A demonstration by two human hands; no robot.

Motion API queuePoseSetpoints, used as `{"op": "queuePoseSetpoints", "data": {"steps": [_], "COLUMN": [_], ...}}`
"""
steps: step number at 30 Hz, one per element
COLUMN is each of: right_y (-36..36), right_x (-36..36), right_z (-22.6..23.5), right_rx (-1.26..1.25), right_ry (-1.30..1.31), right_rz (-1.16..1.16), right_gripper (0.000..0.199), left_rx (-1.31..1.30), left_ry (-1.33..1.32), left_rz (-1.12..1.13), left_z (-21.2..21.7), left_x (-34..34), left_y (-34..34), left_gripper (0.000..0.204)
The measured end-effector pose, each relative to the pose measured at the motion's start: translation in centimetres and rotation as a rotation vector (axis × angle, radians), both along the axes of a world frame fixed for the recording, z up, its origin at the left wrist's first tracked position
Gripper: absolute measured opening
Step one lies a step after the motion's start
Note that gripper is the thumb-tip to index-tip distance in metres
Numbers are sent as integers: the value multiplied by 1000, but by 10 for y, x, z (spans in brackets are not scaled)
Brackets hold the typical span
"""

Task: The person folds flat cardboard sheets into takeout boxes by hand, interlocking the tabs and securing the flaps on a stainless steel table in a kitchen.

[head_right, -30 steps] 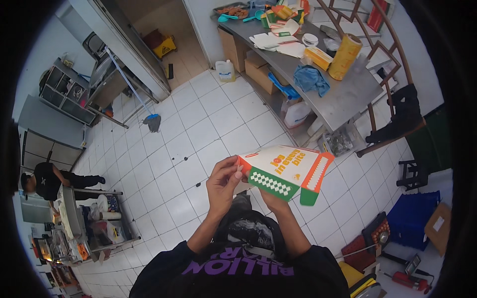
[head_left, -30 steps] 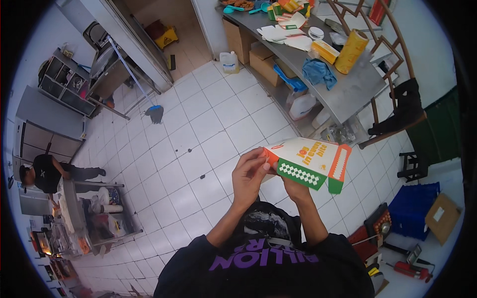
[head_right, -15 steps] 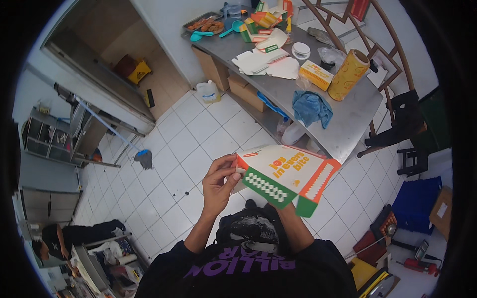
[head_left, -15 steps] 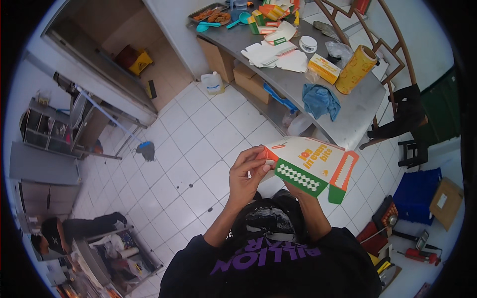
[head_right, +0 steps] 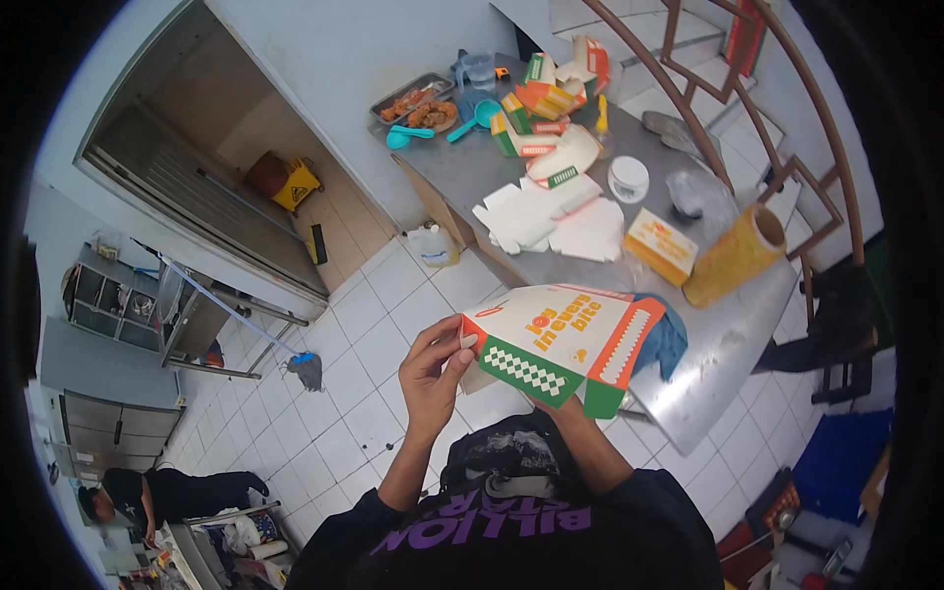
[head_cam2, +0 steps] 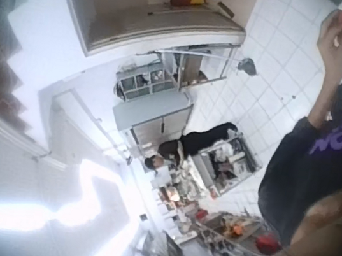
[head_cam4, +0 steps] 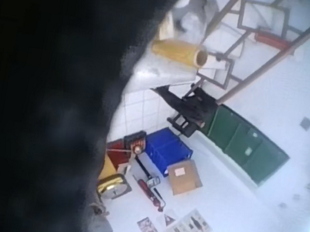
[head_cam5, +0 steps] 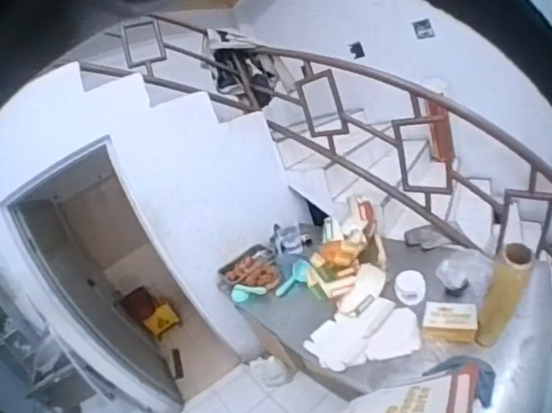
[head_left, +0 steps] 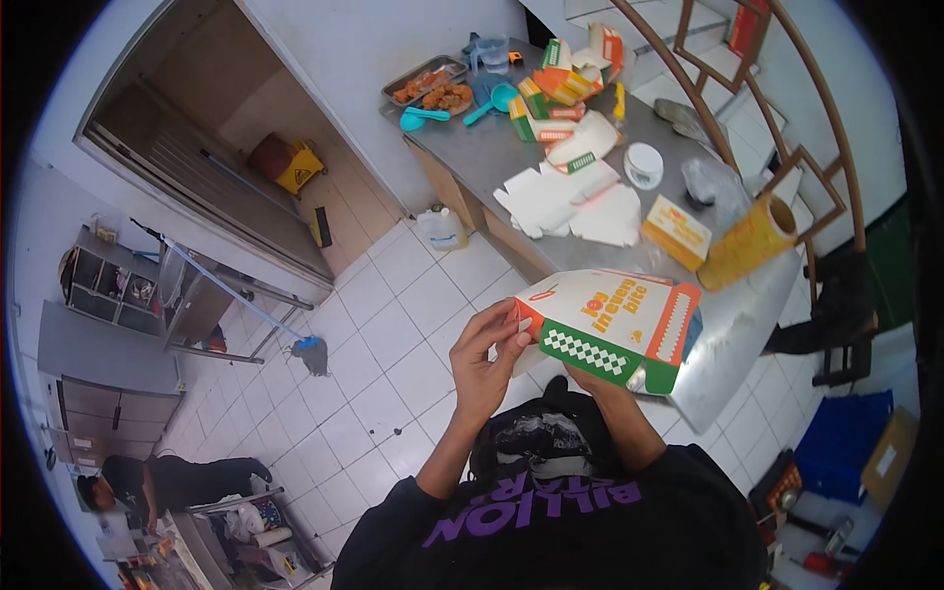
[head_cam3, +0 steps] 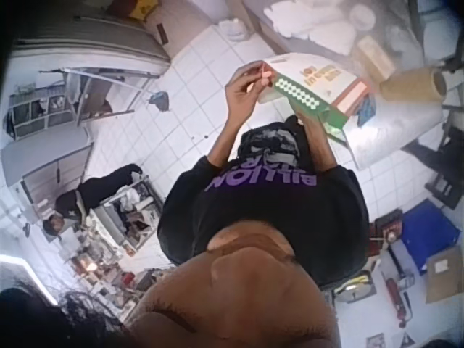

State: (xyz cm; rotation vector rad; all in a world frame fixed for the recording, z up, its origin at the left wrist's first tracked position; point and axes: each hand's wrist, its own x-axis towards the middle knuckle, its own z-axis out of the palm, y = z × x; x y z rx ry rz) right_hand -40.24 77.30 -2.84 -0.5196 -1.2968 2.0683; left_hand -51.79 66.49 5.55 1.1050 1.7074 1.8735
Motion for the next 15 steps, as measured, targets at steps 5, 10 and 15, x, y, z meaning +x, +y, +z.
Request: {"op": "queuePoseSetpoints", "data": {"steps": [5,10,15], "right_y": [61,121,173], "right_x": [-34,-57,-76], "right_z": [37,0,-18], "right_rx": [449,99,-97], "right_ry": [-414,-321,-238], "right_rz": [-69,-107,-195], "right_gripper": [41,31,25], "left_rx": [-14,-89,-23], "left_ry": [-17,245,281], "left_rz": [19,-60,-174], "left_z": [-4,-9,-27], "left_x": [-31,-64,-102], "left_y": [63,134,211], "left_gripper": [18,19,19]}}
